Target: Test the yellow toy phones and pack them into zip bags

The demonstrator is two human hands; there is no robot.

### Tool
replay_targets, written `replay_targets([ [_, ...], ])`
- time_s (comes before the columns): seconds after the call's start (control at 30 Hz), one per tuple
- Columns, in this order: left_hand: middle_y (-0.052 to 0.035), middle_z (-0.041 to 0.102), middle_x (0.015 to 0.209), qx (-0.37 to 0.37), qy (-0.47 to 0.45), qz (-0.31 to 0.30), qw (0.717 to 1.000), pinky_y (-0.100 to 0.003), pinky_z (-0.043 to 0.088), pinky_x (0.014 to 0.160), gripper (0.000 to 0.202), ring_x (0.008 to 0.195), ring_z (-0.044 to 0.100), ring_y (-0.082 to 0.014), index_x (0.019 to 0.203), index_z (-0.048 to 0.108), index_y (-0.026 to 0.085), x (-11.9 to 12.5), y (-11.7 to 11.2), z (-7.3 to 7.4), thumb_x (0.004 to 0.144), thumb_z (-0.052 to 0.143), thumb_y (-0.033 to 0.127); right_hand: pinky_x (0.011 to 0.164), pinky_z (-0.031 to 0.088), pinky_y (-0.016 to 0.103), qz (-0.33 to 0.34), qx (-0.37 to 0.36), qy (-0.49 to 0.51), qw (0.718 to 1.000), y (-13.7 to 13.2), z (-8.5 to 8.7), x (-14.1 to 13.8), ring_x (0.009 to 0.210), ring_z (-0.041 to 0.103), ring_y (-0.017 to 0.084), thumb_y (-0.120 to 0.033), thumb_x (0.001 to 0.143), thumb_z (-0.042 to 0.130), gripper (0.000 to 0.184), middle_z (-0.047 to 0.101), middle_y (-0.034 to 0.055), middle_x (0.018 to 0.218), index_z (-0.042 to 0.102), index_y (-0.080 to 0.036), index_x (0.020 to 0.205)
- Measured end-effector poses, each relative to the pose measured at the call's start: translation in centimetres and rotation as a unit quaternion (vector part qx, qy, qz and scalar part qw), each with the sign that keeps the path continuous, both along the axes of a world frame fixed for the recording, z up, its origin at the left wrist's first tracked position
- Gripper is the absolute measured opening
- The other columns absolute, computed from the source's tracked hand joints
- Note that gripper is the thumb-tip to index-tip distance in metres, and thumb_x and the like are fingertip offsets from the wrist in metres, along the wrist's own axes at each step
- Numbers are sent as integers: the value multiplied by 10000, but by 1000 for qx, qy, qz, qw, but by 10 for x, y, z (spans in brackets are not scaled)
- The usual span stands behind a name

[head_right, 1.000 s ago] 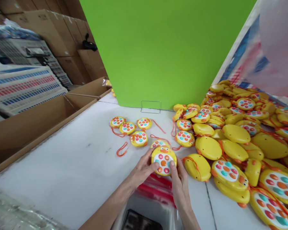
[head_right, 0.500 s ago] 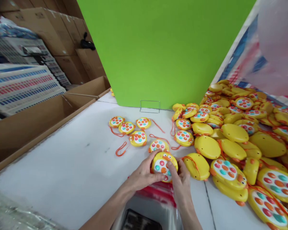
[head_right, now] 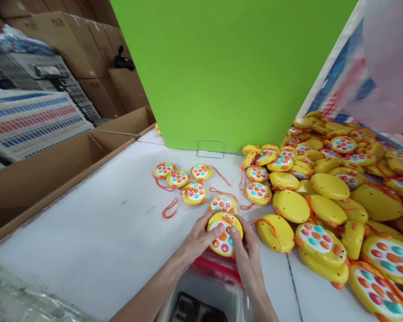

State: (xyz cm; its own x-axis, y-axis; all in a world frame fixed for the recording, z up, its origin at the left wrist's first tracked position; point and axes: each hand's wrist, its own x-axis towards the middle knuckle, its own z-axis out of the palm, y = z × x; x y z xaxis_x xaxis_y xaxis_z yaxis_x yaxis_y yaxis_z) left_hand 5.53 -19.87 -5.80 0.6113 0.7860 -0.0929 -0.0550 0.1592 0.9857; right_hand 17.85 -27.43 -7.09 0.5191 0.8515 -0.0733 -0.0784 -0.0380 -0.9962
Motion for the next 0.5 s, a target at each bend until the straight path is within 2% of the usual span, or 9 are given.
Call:
replay_targets([
  [0.13, -64, 612, 1045, -5, 22, 59, 998, -286, 490, 752, 447, 904, 588, -214, 1161, 535, 197, -1, 0, -1, 759, 630, 369, 918, 449, 354, 14, 14, 19, 1000, -2, 3, -3, 1136, 511, 249, -518, 814, 518, 507, 570, 61, 1241, 545, -226, 1227],
  [0.23, -65, 610, 1059, -10, 19, 76, 997, -298, 484, 776, 428, 941, 577, -225, 1143, 544, 200, -1, 1, 0, 771, 615, 399, 896, 468, 354, 18, 35, 33, 999, 0, 5, -6, 1114, 528, 252, -483, 787, 579, 536, 589, 70, 1212, 525, -209, 1244],
  [0.37, -86, 578, 1142, -7, -3, 37, 999, -320, 467, 829, 423, 1024, 540, -243, 1172, 545, 197, -3, 1, 3, 807, 559, 410, 762, 531, 338, -5, 23, 34, 999, 2, 3, -5, 934, 617, 251, -424, 721, 676, 582, 659, 75, 1065, 525, -180, 1227],
  [0.5, -80, 569, 1155, 6, -6, -17, 1000, -325, 475, 825, 699, 1010, 550, -249, 1298, 420, 203, -2, 1, 3, 670, 721, 263, 754, 524, 323, -28, 23, 20, 999, 4, -1, -2, 915, 618, 239, -436, 729, 662, 555, 665, 63, 1029, 537, -177, 1204],
])
